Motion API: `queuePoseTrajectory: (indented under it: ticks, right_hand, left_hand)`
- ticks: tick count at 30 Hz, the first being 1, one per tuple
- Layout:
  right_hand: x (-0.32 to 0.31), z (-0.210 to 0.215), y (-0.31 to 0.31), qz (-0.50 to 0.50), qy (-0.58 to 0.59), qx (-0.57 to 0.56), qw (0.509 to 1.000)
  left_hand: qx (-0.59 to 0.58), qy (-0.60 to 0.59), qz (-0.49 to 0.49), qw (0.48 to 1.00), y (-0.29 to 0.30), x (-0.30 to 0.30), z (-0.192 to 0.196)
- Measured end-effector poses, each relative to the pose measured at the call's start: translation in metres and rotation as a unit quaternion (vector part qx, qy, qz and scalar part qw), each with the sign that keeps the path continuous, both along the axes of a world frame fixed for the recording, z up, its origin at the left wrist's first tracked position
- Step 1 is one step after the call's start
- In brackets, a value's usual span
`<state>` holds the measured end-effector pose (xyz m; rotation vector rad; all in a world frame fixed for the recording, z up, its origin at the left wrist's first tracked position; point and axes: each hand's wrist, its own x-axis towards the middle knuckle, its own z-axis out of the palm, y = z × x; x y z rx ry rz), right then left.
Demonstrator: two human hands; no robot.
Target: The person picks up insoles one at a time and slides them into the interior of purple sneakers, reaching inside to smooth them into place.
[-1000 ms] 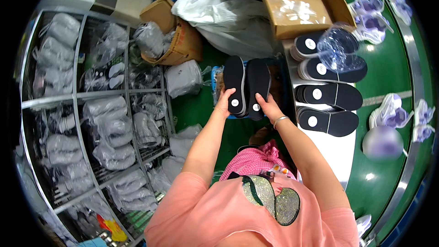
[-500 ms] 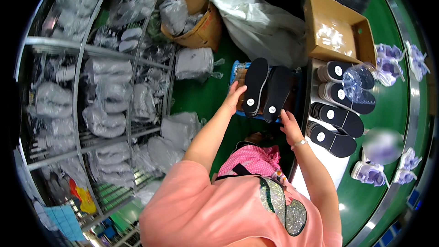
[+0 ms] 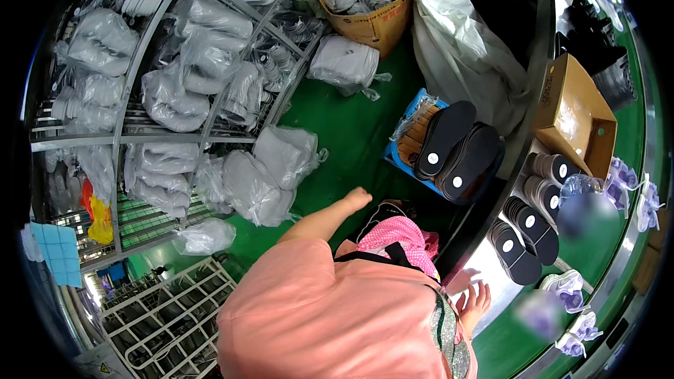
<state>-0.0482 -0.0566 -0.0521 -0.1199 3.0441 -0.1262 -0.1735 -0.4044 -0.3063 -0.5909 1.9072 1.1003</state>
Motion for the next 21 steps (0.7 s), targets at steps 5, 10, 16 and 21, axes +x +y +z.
queuePoseTrajectory:
  ticks: [5,10,16,21]
  right_hand:
    - [0.030,-0.020,0.021,-0.106,-0.079,-0.023,0.991]
    - [0.027,-0.004,0.003,-0.168,-0.068,-0.073,0.981]
    - [0.039,0.004,0.019,-0.259,0.029,-0.165,0.951]
    - [0.062,0.051,0.068,-0.305,0.075,-0.179,0.932]
  left_hand:
    - [0.009,0.046,-0.106,0.993,0.011,0.011,0.049]
    - [0.039,0.113,-0.391,0.913,0.030,-0.041,0.142]
    - [0.373,0.178,-0.429,0.803,0.141,-0.082,0.267]
    - [0.412,0.131,-0.502,0.750,0.280,-0.033,0.264]
